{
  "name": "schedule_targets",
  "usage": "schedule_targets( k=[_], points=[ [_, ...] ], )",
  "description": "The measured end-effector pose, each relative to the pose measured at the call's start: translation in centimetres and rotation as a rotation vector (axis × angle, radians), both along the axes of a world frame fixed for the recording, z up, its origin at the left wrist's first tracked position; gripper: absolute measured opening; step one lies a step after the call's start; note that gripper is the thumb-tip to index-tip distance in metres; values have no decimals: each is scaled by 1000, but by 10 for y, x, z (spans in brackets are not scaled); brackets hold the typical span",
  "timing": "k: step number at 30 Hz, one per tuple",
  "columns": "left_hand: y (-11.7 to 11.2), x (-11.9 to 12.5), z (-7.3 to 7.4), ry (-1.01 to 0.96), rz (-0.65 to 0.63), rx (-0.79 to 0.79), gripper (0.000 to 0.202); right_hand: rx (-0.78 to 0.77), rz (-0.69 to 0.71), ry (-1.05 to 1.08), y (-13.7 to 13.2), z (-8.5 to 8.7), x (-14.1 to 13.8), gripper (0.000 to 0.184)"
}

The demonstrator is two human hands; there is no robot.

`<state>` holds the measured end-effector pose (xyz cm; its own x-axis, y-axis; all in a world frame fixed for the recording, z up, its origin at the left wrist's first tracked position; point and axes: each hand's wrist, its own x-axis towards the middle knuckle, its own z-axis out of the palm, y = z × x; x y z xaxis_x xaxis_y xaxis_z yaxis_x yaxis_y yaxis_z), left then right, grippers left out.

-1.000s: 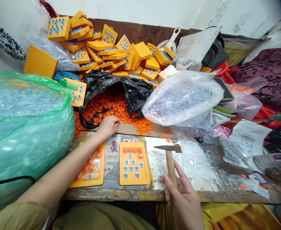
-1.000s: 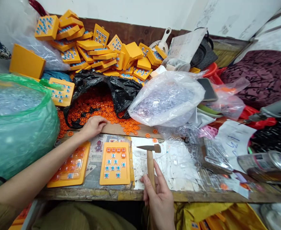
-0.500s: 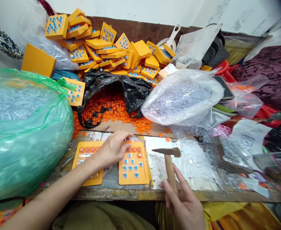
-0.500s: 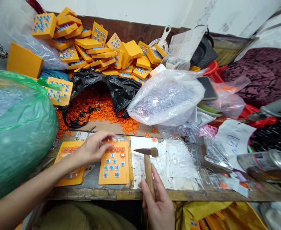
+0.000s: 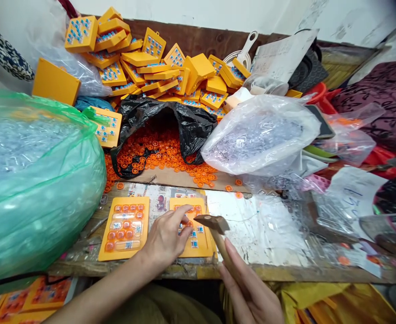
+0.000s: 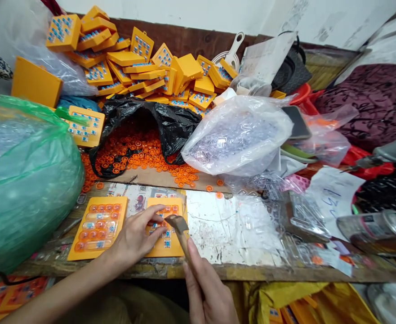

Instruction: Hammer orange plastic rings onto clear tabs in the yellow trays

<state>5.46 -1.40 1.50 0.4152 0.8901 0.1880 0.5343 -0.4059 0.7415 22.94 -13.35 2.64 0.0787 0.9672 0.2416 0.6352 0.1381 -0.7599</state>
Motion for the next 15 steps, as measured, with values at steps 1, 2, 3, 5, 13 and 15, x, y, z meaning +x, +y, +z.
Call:
schedule_targets(
  k=[1, 2, 3, 5, 13, 15],
  points=[
    [0, 0, -1, -3, 4, -9, 39, -2, -3, -5, 0, 1, -1, 56],
    [0, 0, -2, -7, 10, -19, 40, -18, 6, -17, 1, 1, -2, 55],
    [-1, 1, -3, -12, 19, -33, 40, -46, 17, -32, 1, 1, -2, 53],
    [-2, 1, -6, -24, 38, -70, 41, -110, 35, -53, 2, -1, -2, 51],
    [29, -4, 19, -1, 35, -67, 25, -227, -260, 337, 5, -8, 1, 41],
    [61, -1, 28, 142, 57, 46, 18, -250, -415, 474, 10, -8, 1, 53]
  ],
)
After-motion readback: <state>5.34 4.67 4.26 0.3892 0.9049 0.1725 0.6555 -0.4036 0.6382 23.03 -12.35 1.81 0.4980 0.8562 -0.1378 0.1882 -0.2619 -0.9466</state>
